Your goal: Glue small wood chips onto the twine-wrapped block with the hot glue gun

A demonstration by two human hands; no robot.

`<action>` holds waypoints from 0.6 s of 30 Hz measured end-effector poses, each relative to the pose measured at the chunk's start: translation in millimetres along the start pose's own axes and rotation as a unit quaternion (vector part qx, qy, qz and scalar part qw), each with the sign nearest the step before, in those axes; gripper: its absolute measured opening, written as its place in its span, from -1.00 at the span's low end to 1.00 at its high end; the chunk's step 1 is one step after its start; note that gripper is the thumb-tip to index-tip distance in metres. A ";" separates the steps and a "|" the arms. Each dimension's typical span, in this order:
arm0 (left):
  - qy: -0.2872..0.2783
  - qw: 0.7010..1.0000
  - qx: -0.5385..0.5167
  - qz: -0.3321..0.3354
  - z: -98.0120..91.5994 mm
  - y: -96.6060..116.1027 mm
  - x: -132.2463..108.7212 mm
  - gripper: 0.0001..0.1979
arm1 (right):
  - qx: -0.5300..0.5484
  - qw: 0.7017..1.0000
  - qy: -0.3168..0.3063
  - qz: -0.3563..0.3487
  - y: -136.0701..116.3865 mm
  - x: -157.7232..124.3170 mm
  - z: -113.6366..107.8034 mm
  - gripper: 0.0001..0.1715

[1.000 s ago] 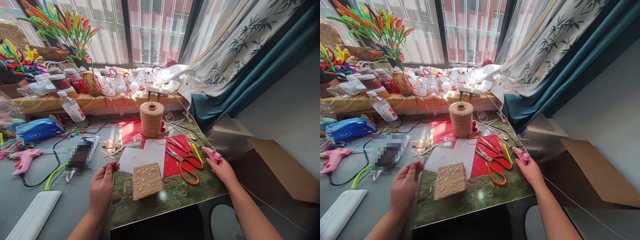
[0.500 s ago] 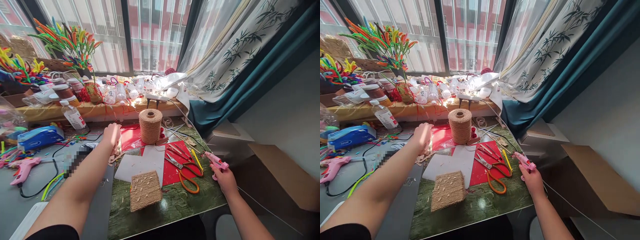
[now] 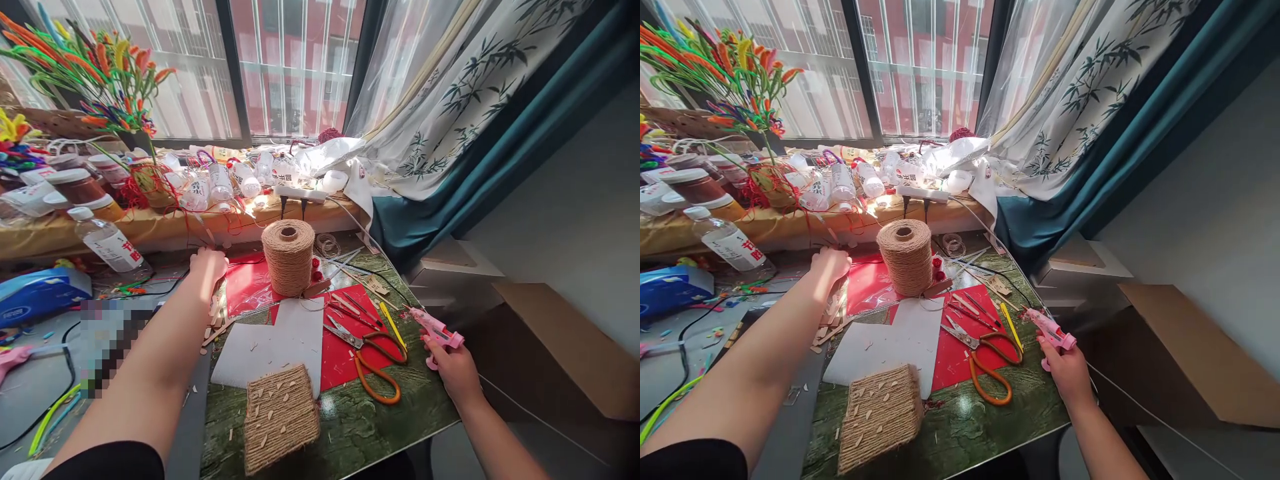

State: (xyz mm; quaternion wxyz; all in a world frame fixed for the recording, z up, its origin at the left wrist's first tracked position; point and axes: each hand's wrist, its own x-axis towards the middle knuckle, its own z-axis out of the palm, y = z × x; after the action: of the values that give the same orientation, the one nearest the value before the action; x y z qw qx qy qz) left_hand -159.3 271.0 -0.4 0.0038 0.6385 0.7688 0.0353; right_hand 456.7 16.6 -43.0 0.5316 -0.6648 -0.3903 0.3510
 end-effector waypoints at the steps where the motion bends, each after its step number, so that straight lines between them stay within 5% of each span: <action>1: -0.001 1.000 -0.002 -0.002 -0.6 0.0 3.6 -0.61 | 0.001 1.000 0.000 0.001 0.0 0.1 0.2 -0.45; 9: 0.026 0.994 -0.075 -0.076 -8.8 10.0 21.0 -0.66 | -0.016 1.000 0.004 0.013 6.2 3.7 -0.8 -0.45; 14: 0.079 0.978 -0.169 -0.096 -12.8 19.5 0.7 -0.79 | -0.009 1.000 0.004 0.004 4.9 2.9 -0.8 -0.44; 16: 0.113 0.953 -0.268 -0.084 -17.4 25.5 -19.4 -0.79 | -0.009 1.000 0.004 0.005 4.4 2.2 -0.9 -0.44; 18: 0.131 0.872 -0.467 -0.073 -22.4 34.8 -45.2 -0.79 | -0.014 1.000 0.006 0.001 4.7 2.0 -1.0 -0.48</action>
State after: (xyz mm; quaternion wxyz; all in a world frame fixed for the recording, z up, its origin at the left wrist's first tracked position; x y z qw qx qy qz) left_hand -118.0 231.9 22.2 0.2032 0.4943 0.7004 0.4730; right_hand 459.2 17.3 -47.5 0.5246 -0.6745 -0.3911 0.3420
